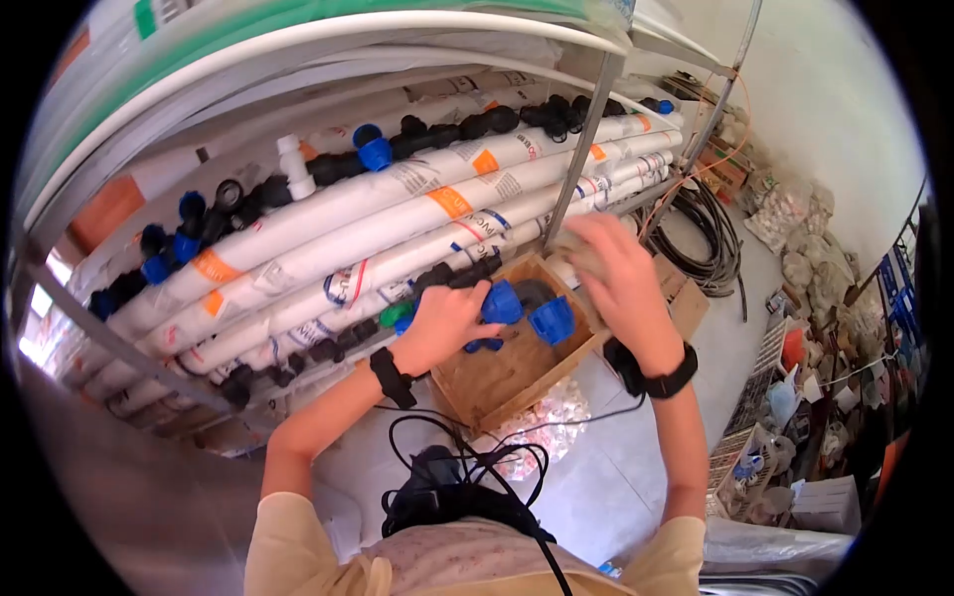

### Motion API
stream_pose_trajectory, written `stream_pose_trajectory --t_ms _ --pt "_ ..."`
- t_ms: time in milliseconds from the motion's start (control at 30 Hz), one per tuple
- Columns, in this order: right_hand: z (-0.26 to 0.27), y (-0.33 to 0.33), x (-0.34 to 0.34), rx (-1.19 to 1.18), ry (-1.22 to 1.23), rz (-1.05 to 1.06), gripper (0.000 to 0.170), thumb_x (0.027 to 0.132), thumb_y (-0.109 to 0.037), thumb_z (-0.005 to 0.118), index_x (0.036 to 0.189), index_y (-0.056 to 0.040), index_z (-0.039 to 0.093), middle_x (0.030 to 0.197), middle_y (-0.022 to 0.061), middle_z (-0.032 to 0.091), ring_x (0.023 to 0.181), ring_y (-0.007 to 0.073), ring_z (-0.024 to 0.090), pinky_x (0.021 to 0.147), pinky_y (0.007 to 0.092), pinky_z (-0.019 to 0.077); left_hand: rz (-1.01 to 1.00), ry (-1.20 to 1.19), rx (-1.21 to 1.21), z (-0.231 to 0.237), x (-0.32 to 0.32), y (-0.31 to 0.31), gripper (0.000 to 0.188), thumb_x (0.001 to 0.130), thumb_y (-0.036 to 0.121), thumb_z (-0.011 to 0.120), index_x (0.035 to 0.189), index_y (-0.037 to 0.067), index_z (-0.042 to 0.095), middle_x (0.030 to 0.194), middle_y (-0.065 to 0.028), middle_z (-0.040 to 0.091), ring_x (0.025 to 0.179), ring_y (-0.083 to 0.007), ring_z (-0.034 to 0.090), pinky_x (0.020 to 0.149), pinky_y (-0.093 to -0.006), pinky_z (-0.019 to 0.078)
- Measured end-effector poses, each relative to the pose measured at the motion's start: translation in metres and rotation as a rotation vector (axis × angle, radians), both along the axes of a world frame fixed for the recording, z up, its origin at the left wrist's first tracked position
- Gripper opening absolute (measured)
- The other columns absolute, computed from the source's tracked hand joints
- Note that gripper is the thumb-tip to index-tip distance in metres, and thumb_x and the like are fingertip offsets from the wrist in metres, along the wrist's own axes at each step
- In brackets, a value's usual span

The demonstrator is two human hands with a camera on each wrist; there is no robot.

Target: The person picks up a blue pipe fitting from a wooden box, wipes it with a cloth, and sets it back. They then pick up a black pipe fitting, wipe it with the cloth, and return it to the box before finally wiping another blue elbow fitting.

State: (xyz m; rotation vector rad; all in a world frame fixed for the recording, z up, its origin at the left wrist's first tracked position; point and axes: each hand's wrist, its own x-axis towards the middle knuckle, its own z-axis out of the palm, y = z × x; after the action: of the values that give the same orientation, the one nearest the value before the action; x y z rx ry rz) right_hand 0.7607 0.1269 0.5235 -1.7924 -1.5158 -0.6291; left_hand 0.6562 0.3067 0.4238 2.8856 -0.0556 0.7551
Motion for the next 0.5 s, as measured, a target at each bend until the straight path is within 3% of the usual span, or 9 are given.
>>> stream_pose_trajectory --t_ms 67,267,500 --pt "0.006 0.011 -0.017 -0.136 -0.028 0.103 0.034 0.07 0.001 0.053 0.103 -0.0034 0.049 0.099 0.0156 0.051 0.085 0.0364 0.051 0.075 0.0362 0.043 0.008 -0.104 0.056 0.005 -0.017 -0.006 0.049 0.061 0.034 0.07 0.094 0.003 0.052 0.056 -0.0082 0.055 0.051 -0.0253 0.055 0.047 -0.0335 0.0422" --pt "-0.001 0.02 -0.035 -0.159 0.252 0.351 0.027 0.078 -0.01 0.052 0.104 -0.0038 0.047 0.099 0.0176 0.052 0.09 0.0366 0.051 0.076 0.0406 0.0424 0.063 -0.14 0.256 0.038 -0.072 -0.024 0.057 0.055 0.033 0.072 0.096 0.0 0.05 0.058 -0.0062 0.054 0.049 -0.0211 0.053 0.05 -0.0282 0.0393" --pt "0.0 0.016 -0.058 -0.255 0.216 0.263 0.023 0.081 -0.012 0.049 0.103 -0.0036 0.048 0.097 0.02 0.055 0.089 0.038 0.051 0.077 0.0386 0.0418 0.054 -0.113 0.41 0.046 -0.103 -0.022 0.062 0.057 0.035 0.069 0.099 -0.004 0.047 0.06 -0.005 0.052 0.05 -0.0176 0.054 0.052 -0.0268 0.0391"
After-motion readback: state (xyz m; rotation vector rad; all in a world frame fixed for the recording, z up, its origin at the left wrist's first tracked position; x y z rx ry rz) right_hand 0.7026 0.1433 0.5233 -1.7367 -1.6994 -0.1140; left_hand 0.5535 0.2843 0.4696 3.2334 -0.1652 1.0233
